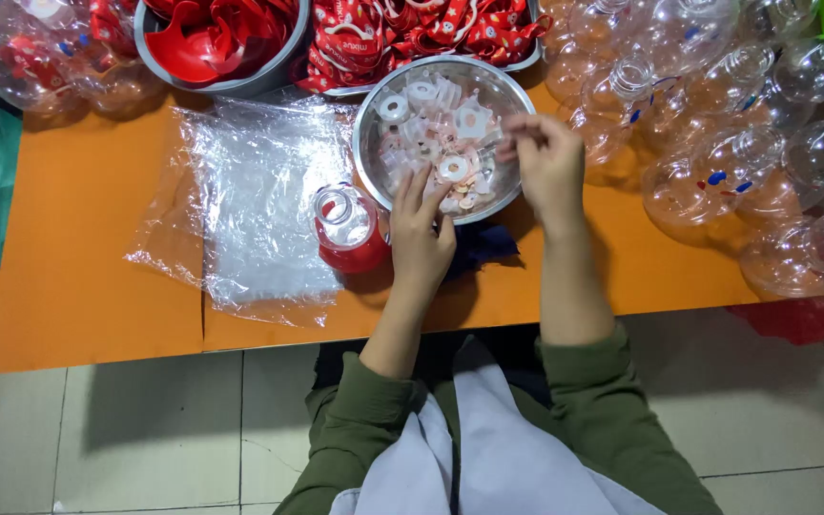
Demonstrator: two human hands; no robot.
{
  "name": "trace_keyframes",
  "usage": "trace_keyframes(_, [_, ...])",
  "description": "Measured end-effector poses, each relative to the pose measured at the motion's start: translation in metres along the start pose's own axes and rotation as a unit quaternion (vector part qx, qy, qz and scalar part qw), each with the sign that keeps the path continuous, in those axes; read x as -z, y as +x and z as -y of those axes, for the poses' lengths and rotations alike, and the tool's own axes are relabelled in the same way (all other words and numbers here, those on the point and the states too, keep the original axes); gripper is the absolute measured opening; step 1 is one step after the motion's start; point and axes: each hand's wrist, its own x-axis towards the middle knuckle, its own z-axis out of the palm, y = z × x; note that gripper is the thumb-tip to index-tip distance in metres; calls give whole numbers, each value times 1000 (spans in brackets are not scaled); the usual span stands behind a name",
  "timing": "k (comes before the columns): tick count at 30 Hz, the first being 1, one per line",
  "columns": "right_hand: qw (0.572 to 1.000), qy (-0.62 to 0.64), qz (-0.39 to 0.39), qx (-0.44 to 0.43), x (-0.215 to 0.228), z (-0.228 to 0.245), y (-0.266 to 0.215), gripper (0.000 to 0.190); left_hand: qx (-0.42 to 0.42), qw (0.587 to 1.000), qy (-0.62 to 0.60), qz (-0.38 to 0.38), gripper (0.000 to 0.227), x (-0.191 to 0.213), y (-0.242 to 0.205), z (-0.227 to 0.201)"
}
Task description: Assembling plastic bottles by attaching caps and lanyards at a workspace.
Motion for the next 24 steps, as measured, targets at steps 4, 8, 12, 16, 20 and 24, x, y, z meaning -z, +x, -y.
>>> trace_keyframes(4, [975, -208, 51, -61, -6, -39, 47, 23, -4, 1000, -3, 30, 36, 4, -5, 0])
trace_keyframes(8, [936, -329, 104, -66, -30, -70, 65, 24, -19, 1000, -19, 7, 36, 6, -1, -2])
trace_keyframes(12, [941, -304, 122, 86, -35, -102, 63, 23, -33, 997, -43, -58, 44, -11, -10, 19])
trace_keyframes(16, [971, -186, 147, 40, -34, -48, 48, 11, -29, 997, -53, -52, 43, -4, -7, 10])
trace_keyframes(20, [978, 112, 156, -78, -29, -20, 37, 9, -22, 996, -63, -51, 42, -3, -8, 9])
trace_keyframes(24, [944, 254, 147, -149, -20, -29, 33, 8, -25, 996, -66, -55, 39, 0, -7, 5])
